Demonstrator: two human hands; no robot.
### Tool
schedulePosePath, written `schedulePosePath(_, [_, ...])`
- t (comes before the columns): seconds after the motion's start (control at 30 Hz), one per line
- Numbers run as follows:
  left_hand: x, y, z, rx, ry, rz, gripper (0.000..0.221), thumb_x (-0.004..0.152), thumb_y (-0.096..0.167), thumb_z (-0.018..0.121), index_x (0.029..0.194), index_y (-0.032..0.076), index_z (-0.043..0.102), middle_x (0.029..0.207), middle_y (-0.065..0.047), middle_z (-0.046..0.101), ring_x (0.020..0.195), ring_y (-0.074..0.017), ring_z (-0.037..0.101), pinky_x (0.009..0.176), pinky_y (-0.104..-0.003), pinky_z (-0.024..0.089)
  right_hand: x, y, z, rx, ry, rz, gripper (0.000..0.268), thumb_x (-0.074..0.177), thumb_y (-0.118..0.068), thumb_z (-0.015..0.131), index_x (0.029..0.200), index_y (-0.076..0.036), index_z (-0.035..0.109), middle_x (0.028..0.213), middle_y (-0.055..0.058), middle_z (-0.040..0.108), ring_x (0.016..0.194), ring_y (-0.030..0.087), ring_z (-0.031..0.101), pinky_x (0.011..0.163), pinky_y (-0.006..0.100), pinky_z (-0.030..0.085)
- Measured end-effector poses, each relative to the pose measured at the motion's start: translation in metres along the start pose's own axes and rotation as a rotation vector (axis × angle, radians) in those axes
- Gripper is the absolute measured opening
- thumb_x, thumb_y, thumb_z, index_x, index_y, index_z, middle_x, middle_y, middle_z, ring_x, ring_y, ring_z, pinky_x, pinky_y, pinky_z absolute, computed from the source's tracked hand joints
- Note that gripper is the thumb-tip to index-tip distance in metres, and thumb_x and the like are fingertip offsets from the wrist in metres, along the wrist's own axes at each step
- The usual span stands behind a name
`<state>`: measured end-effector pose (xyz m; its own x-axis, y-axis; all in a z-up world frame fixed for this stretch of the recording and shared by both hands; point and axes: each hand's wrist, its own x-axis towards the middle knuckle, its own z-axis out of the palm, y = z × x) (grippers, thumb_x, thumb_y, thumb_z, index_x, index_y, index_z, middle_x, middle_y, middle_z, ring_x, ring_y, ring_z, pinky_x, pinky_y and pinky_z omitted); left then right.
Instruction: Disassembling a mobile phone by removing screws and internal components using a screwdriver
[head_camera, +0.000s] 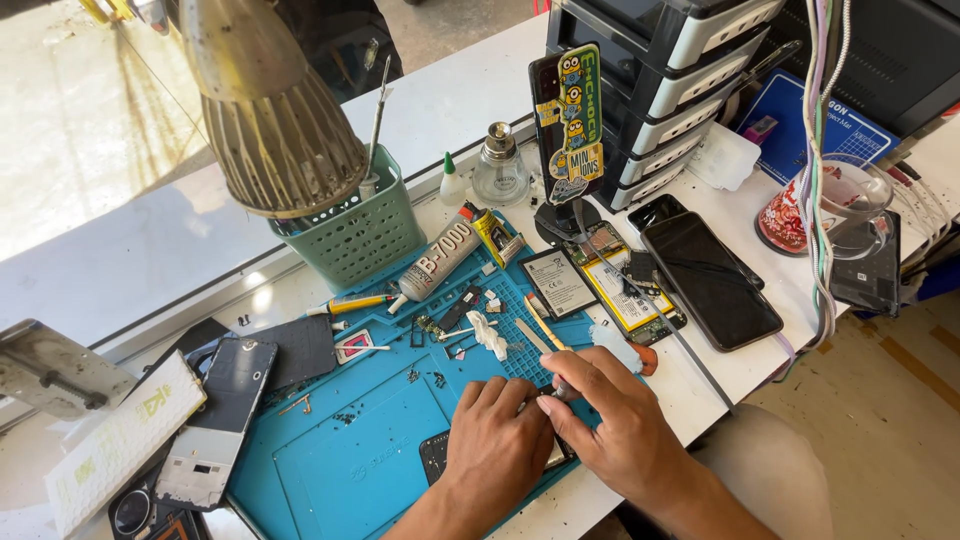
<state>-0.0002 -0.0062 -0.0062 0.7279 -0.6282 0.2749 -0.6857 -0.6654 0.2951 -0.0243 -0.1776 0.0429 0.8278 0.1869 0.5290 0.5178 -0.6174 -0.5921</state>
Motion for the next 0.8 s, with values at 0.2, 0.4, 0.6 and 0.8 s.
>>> schedulePosePath(0.2, [-0.0005,0.0015,0.0020,0.029,0.042,0.024,0.014,0.104,0.024,0.066,0.098,0.011,0.069,0.092,-0.008,0.062,0.073,-0.0276,0.051,0.067,-0.045,0.040,-0.0013,0.0024,0.0007,-0.010,-0.005,0.026,0.039,0.097,-0.011,0.068,0.134,-0.010,0.058,0.093,0.007,0.061,0.080,0.019,0.063,0.072,0.033,0.053])
schedulePosePath(0.4, [0.0002,0.0045,0.0010,0.046,0.032,0.006,0.016,0.104,0.024,0.065,0.097,0.010,0.069,0.090,-0.009,0.062,0.073,-0.0273,0.051,0.068,-0.045,0.040,0.0009,0.0007,-0.0011,-0.005,-0.015,0.022,0.040,0.095,-0.009,0.067,0.134,-0.010,0.060,0.095,0.007,0.067,0.081,0.020,0.067,0.075,0.034,0.055])
schedulePosePath(0.6, [0.0018,0.0071,-0.0033,0.059,0.099,0.035,0.007,0.099,0.014,0.069,0.095,0.008,0.069,0.092,-0.009,0.061,0.074,-0.0276,0.051,0.068,-0.044,0.040,-0.0003,-0.0015,-0.0020,0.019,0.008,0.018,0.038,0.095,-0.009,0.066,0.133,-0.008,0.061,0.098,0.007,0.071,0.086,0.017,0.072,0.079,0.032,0.057])
schedulePosePath(0.8, [0.0023,0.0058,-0.0044,0.050,0.110,0.050,0.011,0.098,0.010,0.069,0.087,0.008,0.067,0.088,-0.009,0.060,0.070,-0.0272,0.049,0.067,-0.043,0.039,-0.0052,0.0012,0.0008,0.041,-0.007,0.035,0.043,0.094,-0.012,0.067,0.136,-0.008,0.059,0.104,0.009,0.071,0.092,0.021,0.071,0.080,0.034,0.059])
